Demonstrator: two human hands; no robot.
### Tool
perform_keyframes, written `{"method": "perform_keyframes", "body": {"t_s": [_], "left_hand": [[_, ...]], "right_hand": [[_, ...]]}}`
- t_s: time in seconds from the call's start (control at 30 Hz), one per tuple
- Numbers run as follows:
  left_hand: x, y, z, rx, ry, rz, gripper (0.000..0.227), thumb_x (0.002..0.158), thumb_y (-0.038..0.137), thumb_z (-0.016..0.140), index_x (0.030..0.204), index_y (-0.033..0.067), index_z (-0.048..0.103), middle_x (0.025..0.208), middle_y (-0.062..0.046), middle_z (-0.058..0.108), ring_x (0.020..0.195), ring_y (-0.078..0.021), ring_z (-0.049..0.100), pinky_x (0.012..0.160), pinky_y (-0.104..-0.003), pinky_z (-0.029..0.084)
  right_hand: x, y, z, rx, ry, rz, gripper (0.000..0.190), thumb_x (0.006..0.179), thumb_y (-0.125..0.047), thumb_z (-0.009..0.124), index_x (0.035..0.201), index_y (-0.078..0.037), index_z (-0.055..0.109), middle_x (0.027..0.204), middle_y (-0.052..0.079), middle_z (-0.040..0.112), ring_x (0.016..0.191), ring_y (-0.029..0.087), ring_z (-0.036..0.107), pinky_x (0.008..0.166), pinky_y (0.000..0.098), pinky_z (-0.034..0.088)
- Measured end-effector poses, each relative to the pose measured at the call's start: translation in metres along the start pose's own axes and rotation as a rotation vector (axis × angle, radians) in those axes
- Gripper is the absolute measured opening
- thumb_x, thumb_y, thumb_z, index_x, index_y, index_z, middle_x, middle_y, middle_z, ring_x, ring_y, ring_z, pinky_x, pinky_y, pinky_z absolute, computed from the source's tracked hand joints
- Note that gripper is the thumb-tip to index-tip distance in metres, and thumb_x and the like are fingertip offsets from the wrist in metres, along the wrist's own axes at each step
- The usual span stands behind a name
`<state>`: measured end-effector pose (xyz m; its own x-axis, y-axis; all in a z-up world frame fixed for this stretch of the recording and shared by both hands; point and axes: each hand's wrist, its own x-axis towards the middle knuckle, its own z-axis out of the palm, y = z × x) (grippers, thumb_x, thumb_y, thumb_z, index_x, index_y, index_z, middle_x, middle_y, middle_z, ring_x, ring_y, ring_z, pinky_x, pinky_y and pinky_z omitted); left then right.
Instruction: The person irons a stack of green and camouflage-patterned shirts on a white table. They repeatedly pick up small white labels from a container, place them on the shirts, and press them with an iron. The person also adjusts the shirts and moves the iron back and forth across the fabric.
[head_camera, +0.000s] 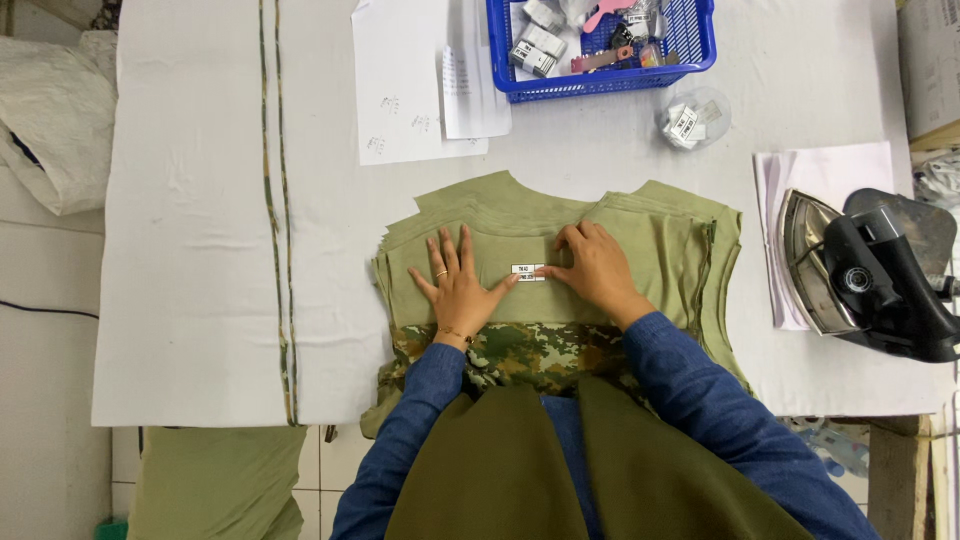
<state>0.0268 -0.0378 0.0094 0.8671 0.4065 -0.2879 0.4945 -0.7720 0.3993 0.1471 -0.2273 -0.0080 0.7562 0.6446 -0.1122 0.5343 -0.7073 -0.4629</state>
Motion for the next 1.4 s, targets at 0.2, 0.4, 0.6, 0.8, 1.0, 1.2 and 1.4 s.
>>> {"method": "perform_keyframes", "body": {"t_s": [0.2,0.4,0.6,0.8,1.0,1.2,1.4], "left_hand": [[-0.002,0.002,-0.003,0.009,0.006,0.007,0.102,0.084,0.071,0.056,0.158,0.0167,0.012,0.163,-0.019,0.002,0.149,-0.0403,-0.003,0.104,-0.075,-0.002],[-0.002,0.008,-0.008,0.003,-0.023,-0.030,0.101,0.082,0.062,0.063,0.157,0.0178,0.012,0.163,-0.018,0.002,0.149,-0.0413,-0.002,0.103,-0.077,0.000],[-0.002,0.023,0.007,0.017,0.063,-0.042,0.097,0.081,0.051,0.067,0.155,0.0145,0.016,0.160,-0.024,0.006,0.146,-0.0486,-0.002,0.103,-0.078,0.000],[0.008,-0.023,-0.030,-0.019,-0.058,-0.264,0.088,0.081,0.074,0.002,0.155,0.0263,0.004,0.164,0.000,-0.002,0.150,-0.0237,-0.003,0.111,-0.068,-0.009],[0.017,-0.109,-0.016,-0.080,0.331,-0.173,0.058,0.094,0.060,0.039,0.146,0.0339,0.041,0.160,-0.002,0.025,0.148,-0.0244,0.016,0.114,-0.058,0.005],[0.020,-0.111,-0.002,-0.106,0.651,-0.098,0.024,0.095,0.039,0.057,0.106,0.0208,0.067,0.128,0.001,0.061,0.133,-0.0234,0.046,0.110,-0.051,0.023],[0.021,-0.111,-0.003,-0.146,0.603,-0.140,0.023,0.095,0.037,0.056,0.108,0.0214,0.068,0.129,0.002,0.060,0.135,-0.0229,0.043,0.112,-0.050,0.019]], "right_hand": [[-0.002,-0.002,-0.002,0.023,0.017,0.032,0.046,0.070,-0.043,0.081,0.097,-0.013,0.058,0.090,0.010,0.054,0.092,0.034,0.059,0.082,0.0418,0.046],[-0.002,-0.004,-0.003,0.006,0.004,0.053,0.046,0.069,-0.045,0.081,0.094,-0.014,0.057,0.093,0.009,0.054,0.095,0.032,0.059,0.081,0.0409,0.047],[-0.002,-0.013,-0.012,-0.006,0.000,0.038,0.049,0.073,-0.054,0.076,0.087,-0.011,0.056,0.093,0.014,0.056,0.095,0.036,0.059,0.080,0.0439,0.046],[-0.057,0.219,-0.053,-0.518,0.284,0.852,0.034,0.073,-0.014,0.076,0.103,-0.006,0.063,0.079,0.006,0.068,0.064,0.021,0.067,0.046,0.0270,0.050],[-0.135,0.325,-0.136,-0.065,0.308,0.530,0.045,0.123,-0.036,0.063,0.114,0.007,0.061,0.094,0.027,0.066,0.083,0.043,0.061,0.070,0.0492,0.044],[-0.088,0.180,-0.174,-0.245,0.046,0.726,0.063,0.093,-0.057,0.066,0.130,-0.006,0.057,0.106,0.040,0.068,0.095,0.059,0.063,0.074,0.0583,0.048],[-0.005,-0.064,-0.177,-0.195,-0.607,0.432,0.051,0.085,-0.057,0.058,0.122,-0.024,0.050,0.094,0.005,0.072,0.071,0.018,0.071,0.062,0.0315,0.059]]}}
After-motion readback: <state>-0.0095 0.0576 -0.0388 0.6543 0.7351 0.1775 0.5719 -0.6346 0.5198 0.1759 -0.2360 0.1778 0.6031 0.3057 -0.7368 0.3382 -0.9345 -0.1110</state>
